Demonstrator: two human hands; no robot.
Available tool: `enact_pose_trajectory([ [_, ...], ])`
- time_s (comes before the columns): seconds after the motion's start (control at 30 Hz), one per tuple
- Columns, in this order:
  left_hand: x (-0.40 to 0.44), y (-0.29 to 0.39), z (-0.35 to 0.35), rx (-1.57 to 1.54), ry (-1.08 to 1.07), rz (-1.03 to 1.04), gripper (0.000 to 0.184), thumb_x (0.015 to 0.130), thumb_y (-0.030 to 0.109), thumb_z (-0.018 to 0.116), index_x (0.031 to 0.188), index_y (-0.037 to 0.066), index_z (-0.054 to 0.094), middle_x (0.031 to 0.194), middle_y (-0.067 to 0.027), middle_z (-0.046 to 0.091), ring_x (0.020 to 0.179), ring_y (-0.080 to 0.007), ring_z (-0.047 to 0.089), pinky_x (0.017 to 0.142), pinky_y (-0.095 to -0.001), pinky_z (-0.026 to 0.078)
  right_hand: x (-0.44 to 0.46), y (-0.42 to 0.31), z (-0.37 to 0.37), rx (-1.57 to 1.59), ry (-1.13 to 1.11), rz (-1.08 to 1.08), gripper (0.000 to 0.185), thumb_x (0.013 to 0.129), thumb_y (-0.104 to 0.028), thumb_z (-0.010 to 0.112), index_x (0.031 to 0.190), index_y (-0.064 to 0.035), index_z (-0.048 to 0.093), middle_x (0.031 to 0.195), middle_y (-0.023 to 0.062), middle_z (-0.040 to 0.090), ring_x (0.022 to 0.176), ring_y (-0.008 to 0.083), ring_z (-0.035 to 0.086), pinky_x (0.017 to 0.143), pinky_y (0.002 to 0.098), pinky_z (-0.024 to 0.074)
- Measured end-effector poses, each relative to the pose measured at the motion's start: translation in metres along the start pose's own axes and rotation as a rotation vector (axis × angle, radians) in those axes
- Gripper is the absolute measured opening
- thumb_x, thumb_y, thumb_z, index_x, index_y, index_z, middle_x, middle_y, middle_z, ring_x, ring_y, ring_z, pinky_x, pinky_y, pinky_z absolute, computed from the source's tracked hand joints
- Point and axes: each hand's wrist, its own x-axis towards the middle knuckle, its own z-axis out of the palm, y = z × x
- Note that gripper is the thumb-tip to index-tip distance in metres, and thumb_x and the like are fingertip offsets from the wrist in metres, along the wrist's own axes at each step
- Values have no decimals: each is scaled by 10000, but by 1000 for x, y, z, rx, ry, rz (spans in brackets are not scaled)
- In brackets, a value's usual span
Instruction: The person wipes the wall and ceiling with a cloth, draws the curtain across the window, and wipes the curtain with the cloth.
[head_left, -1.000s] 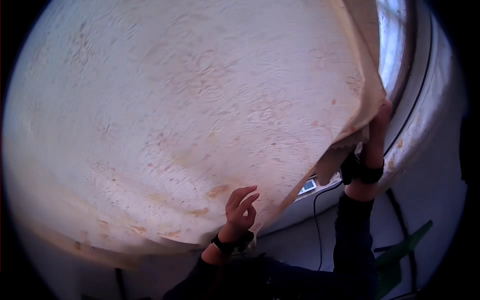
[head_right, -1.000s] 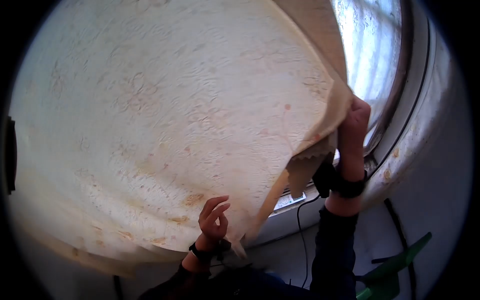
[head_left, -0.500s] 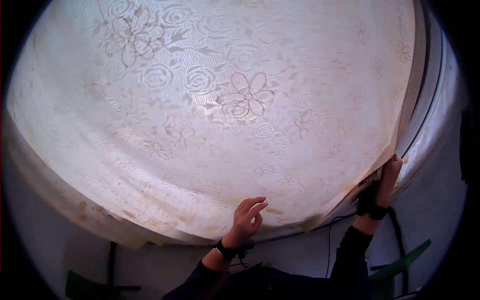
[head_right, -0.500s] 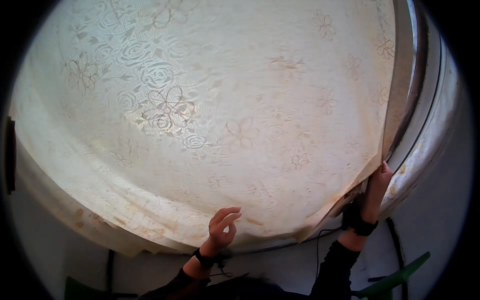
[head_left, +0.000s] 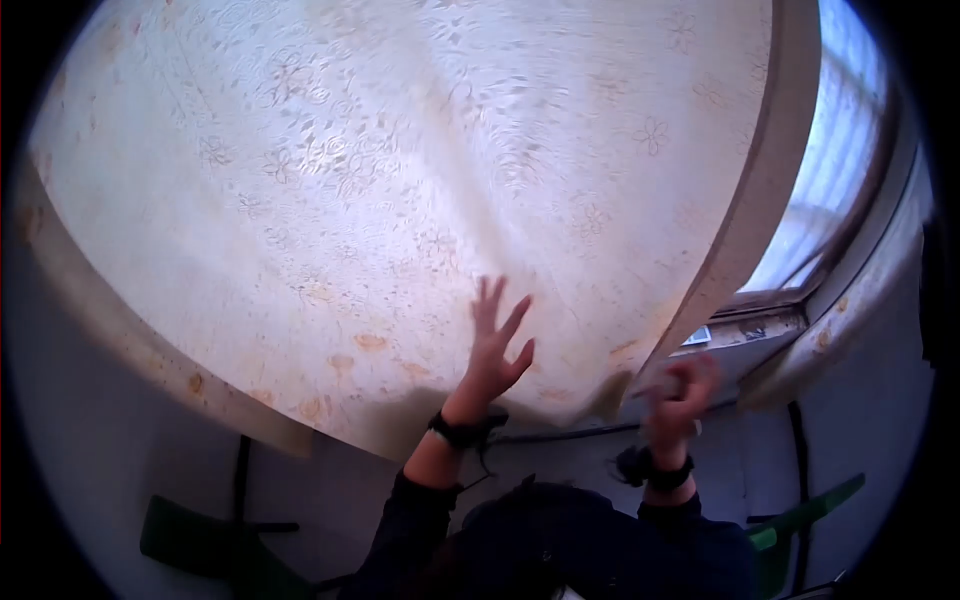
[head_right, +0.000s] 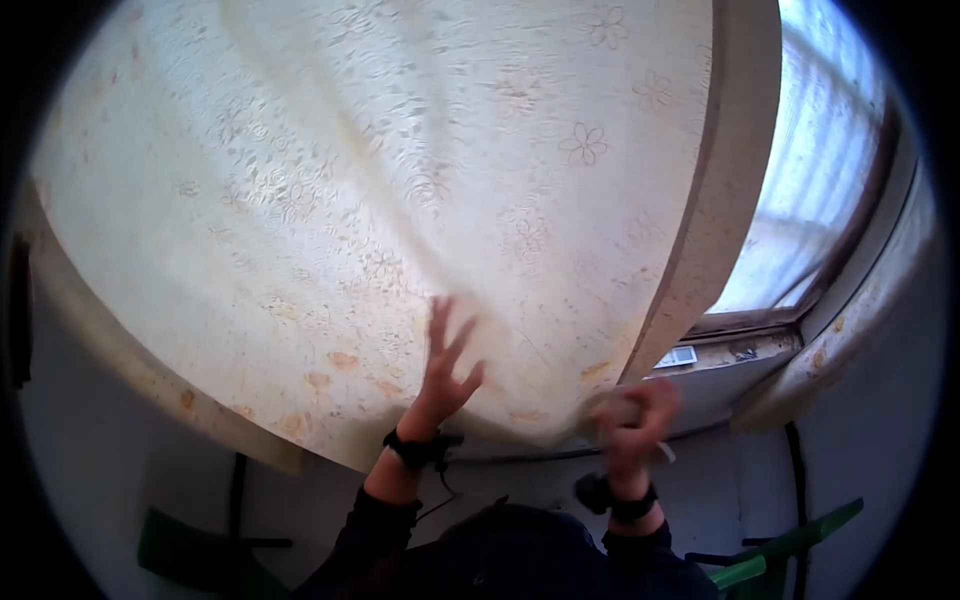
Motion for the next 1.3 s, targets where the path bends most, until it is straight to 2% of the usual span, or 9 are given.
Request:
enact_pose_trajectory([
  [0.03,25,11,34,-11,-92,-15,528,727,171,568,1234,163,421,1371,-151,193,1277,-381,71,943,-610,96,26,-8,-11,-262,-206,-220,581,579,-268,778,986,-31,438,964,137,473,822,190,490,767,279,391],
  [0.13,119,76,177,-121,-342,-88,545,745,212,578,1257,203,392,1380,-76,210,1290,-333,64,951,-604,93,156,34,-81,317,-743,313,570,585,-99,723,1077,-47,440,916,87,533,789,163,530,684,239,422],
  [0.4,160,149,218,-979,-342,-613,407,809,236,535,1127,-4,454,1003,-41,517,900,-120,492,759,-250,416,251,104,-91,397,-542,189,246,701,7,557,946,-12,572,802,104,612,755,152,586,687,247,450],
  [0.6,192,197,228,-517,-518,-697,381,744,170,613,1061,-8,497,924,-59,561,845,-118,515,711,-241,420,313,103,-136,480,-494,309,154,791,-86,559,911,6,585,766,102,620,710,101,563,638,228,442],
  [0.73,196,199,205,-222,-131,-472,318,669,86,623,953,-9,515,851,-112,578,829,-160,538,719,-293,429,312,106,-119,460,-559,333,132,776,-80,570,882,-8,597,745,96,608,704,134,561,636,254,437],
  [0.87,225,199,178,25,-25,-542,325,631,71,597,942,13,524,932,-142,576,881,-339,530,726,-354,436,334,80,-117,-87,-377,-287,89,699,-58,607,781,-28,621,715,101,575,747,263,508,666,340,415],
  [1.0,306,200,148,784,-152,-320,314,686,85,569,996,39,550,882,-142,592,813,-334,549,673,-363,459,380,82,-83,137,-532,168,83,753,-41,541,779,-15,615,775,95,591,624,216,553,546,302,428],
  [1.07,339,213,147,580,81,-378,296,705,65,544,1000,55,549,884,-151,586,809,-319,557,647,-315,466,404,71,-76,420,-653,458,105,798,-48,499,842,4,579,782,82,594,598,161,564,502,273,427],
  [1.3,400,222,185,-310,238,-103,371,734,-6,517,1097,66,492,1006,-155,499,910,-225,531,770,-326,445,449,71,-71,710,-240,-61,261,798,-77,512,1039,-11,438,1042,131,520,983,211,495,843,305,392],
])
